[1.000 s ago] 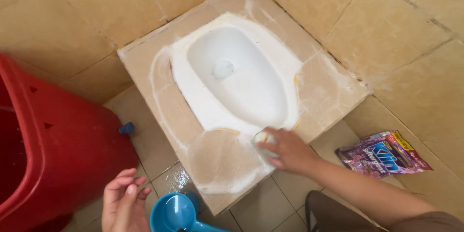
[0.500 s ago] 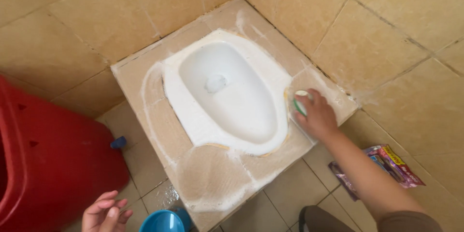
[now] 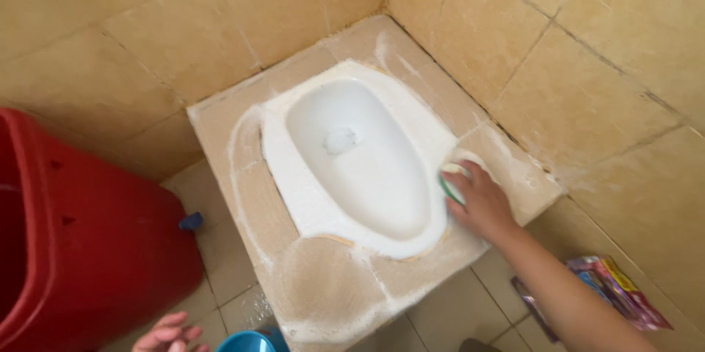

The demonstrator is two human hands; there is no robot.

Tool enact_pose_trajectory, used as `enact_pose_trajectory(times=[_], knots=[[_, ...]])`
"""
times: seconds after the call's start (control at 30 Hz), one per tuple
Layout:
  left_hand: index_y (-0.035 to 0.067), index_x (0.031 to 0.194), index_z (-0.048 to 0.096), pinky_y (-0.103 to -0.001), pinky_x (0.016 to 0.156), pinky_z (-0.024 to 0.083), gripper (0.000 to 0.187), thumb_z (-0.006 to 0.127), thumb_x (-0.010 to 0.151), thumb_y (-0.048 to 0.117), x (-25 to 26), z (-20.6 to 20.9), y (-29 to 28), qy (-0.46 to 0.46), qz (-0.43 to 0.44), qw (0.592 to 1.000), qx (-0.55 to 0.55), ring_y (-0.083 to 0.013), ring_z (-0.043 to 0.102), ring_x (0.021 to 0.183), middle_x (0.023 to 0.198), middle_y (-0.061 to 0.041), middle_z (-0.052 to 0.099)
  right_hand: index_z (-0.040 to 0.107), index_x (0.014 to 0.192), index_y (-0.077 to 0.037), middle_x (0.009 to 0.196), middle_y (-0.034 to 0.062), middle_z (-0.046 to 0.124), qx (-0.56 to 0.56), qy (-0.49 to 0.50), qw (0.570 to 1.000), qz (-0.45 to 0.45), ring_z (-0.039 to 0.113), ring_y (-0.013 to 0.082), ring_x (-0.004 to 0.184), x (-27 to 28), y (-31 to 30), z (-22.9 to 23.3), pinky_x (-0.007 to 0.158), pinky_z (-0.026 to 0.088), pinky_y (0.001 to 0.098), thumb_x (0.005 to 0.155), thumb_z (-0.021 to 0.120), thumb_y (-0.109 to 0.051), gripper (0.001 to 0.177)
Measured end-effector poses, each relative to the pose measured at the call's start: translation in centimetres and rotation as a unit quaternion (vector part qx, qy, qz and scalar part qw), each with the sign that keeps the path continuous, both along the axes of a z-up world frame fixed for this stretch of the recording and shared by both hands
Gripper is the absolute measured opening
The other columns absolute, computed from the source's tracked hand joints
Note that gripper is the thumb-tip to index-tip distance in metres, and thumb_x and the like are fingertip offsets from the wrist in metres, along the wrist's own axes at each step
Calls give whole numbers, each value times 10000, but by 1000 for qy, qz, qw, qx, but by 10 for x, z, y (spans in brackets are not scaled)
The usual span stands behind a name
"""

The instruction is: Cleaning a squat toilet by scrubbing with a brush and soap, then rinsing with water.

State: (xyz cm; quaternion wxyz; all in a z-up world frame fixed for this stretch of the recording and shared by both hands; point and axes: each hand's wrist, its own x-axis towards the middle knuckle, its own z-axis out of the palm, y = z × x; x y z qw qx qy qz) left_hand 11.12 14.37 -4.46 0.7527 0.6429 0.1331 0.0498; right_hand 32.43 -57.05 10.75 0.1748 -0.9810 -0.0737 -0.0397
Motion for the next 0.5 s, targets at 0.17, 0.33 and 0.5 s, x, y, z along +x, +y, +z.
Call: enact_pose_trajectory(times=[0.17,0.33,0.5], knots=[[13,1111,609,-582,784,589,203,639,911,-9,-12,-1,-6,-14,-44,999,-13,-363,683,1121,1383,-225,548,634,1328,-239,1488,138,488,-33,10,994,-101,555,370,1273,49,-14,-5,978,513,489,865,733,-333,483],[2,1105,638,-594,784,596,235,691,876,-9,-31,7,-11,-22,-82,996,-17,-400,698,1108,1360,-256,559,631,1315,-261,1473,142,486,-2,27,999,-21,563,353,1250,45,23,1,963,517,480,847,729,-336,483],[-9,1099,667,-605,784,603,269,743,841,-10,-20,43,-87,-27,-114,992,-35,-437,712,1095,1337,-288,568,618,1332,-267,1459,159,471,-1,54,997,-54,549,377,1249,71,13,-5,952,504,499,836,741,-318,514]])
